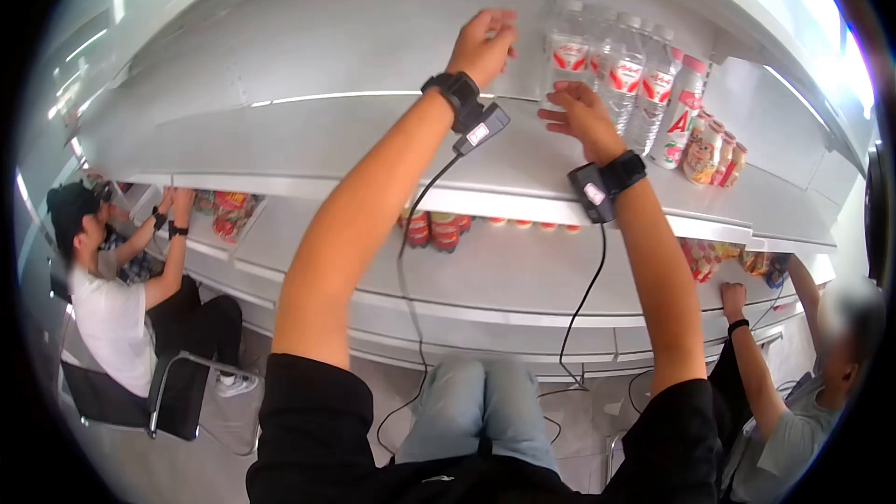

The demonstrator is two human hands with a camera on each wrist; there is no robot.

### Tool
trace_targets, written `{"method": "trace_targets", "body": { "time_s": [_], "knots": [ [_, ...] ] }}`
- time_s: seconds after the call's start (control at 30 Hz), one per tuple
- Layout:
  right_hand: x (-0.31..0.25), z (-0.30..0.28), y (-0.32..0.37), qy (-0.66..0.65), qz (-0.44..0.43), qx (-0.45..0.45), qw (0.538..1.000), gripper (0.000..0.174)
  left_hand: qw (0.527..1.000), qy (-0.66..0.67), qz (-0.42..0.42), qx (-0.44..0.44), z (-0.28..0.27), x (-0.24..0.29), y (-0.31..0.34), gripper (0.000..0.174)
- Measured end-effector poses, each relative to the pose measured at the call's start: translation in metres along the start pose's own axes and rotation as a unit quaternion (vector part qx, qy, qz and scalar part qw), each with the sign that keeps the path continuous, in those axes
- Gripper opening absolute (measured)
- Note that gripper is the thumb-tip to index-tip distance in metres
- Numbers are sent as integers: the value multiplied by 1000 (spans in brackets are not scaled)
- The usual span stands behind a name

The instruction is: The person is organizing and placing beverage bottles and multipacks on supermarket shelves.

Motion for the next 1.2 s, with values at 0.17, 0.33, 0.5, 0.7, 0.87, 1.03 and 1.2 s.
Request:
{"method": "trace_targets", "body": {
  "time_s": [0.17, 0.33, 0.5, 0.7, 0.87, 1.03, 1.2],
  "knots": [
    [-29, 26, 28, -12, -61, -65, 996, 27, 989, -43, 94, -108, -20, 140, 114, 31],
    [-76, 125, 145, 7, -159, -204, 966, 17, 977, -65, -52, -195, -55, 101, 271, 16],
    [31, 231, 209, 12, -132, -285, 949, 26, 956, 38, -287, -55, -130, -71, 375, 16],
    [247, 306, 128, -79, 85, -228, 967, 37, 949, -104, -254, 157, -244, -258, 362, 44],
    [347, 309, 102, -112, 142, -210, 961, 41, 872, -341, -327, 125, -296, -385, 334, 55],
    [343, 301, 106, -156, 184, -185, 953, 36, 842, -378, -380, 67, -319, -411, 336, 54],
    [334, 301, 105, -143, 245, -177, 942, 34, 835, -389, -388, 33, -331, -413, 344, 53]
  ]
}}
Point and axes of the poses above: each hand's wrist, its own y-axis away from the middle knuckle, its own z-axis out of the palm, x = y × z, the point moved 8 cm from there along -y, towards the middle knuckle, and after that the axes turned 4 degrees about z, right-handed, at the moved point
